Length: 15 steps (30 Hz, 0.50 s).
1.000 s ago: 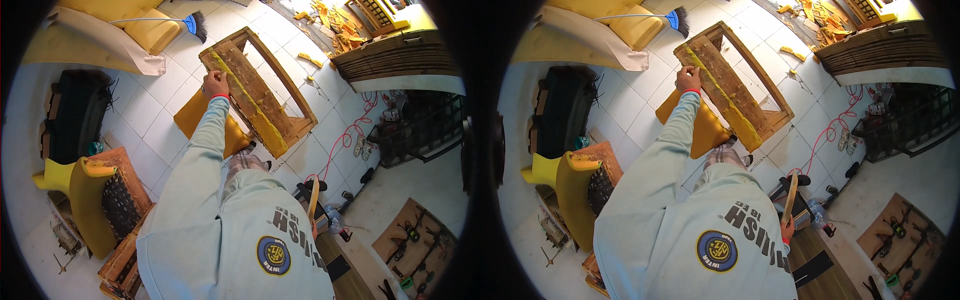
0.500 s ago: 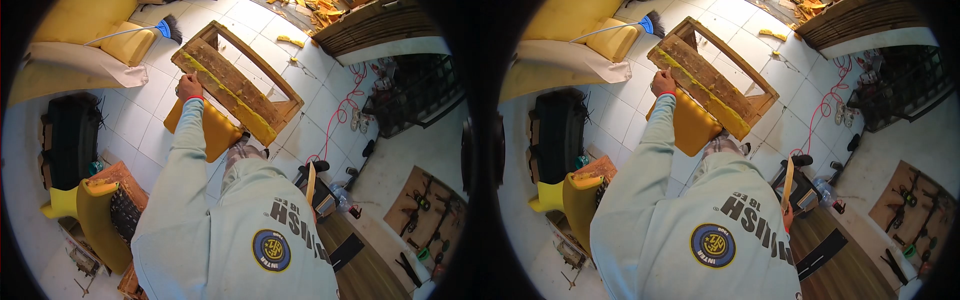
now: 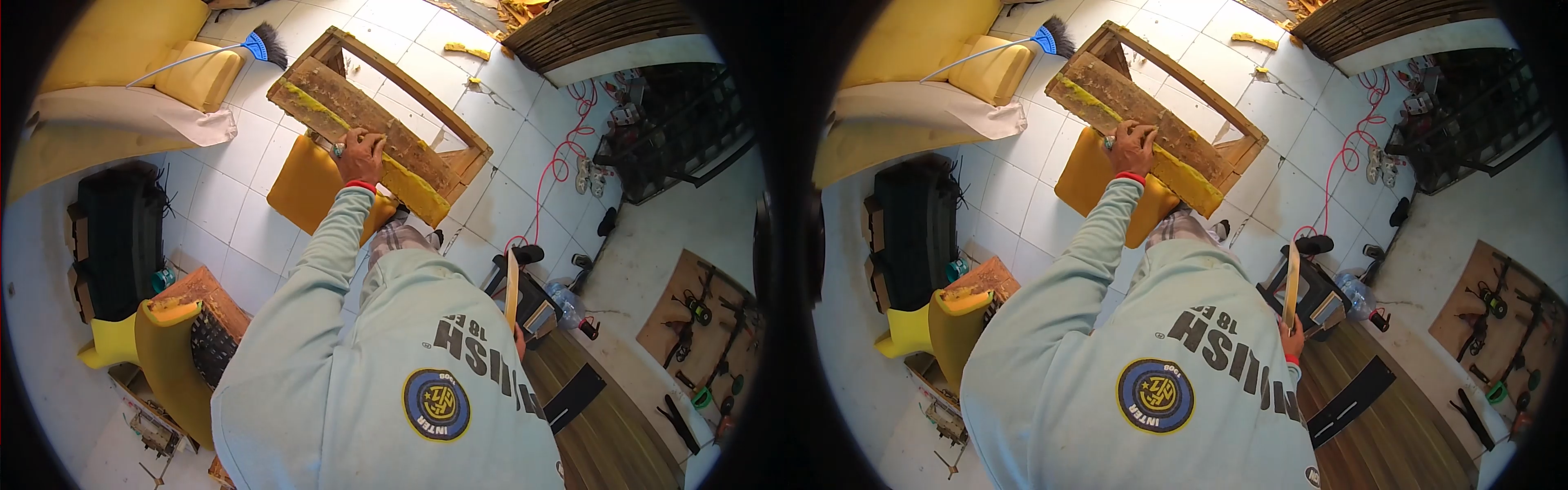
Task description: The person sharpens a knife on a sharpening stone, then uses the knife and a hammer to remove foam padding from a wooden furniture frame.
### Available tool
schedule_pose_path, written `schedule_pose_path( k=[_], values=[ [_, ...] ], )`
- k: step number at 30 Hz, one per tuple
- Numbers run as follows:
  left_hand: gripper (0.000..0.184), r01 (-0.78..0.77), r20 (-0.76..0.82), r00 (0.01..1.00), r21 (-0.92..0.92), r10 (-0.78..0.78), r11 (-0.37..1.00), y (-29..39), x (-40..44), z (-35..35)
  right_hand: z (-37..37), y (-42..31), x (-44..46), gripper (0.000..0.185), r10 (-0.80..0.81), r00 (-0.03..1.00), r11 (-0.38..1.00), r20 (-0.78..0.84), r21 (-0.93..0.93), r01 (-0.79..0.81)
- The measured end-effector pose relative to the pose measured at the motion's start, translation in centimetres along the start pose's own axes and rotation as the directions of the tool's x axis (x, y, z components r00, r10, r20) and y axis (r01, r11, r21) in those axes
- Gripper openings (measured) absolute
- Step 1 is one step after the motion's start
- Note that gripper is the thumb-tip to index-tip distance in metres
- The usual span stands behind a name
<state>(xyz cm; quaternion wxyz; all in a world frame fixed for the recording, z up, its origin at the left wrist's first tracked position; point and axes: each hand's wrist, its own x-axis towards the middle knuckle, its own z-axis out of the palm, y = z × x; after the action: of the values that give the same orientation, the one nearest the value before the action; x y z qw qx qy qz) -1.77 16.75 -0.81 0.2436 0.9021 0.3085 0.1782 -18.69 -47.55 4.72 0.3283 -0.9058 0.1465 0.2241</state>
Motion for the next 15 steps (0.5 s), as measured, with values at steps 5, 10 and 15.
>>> schedule_pose_path(
  k=[5,10,15],
  values=[
    [0.012,-0.155,-0.009,0.988,-0.066,0.154,0.986,0.1,-0.4,3.0,0.6,-2.8,0.9,0.052,-0.032,0.999,0.996,-0.041,0.085,0.035],
    [0.05,-0.049,-0.208,0.978,-0.326,-0.021,0.944,5.6,-5.6,0.7,0.2,-10.2,-0.2,0.051,0.161,0.987,0.983,-0.016,0.091,-0.159],
    [0.11,0.869,0.56,0.453,-0.452,-0.694,0.202,5.7,-12.0,6.1,1.7,-3.1,-0.6,0.052,0.109,0.993,0.977,-0.046,0.191,-0.098]
  ],
)
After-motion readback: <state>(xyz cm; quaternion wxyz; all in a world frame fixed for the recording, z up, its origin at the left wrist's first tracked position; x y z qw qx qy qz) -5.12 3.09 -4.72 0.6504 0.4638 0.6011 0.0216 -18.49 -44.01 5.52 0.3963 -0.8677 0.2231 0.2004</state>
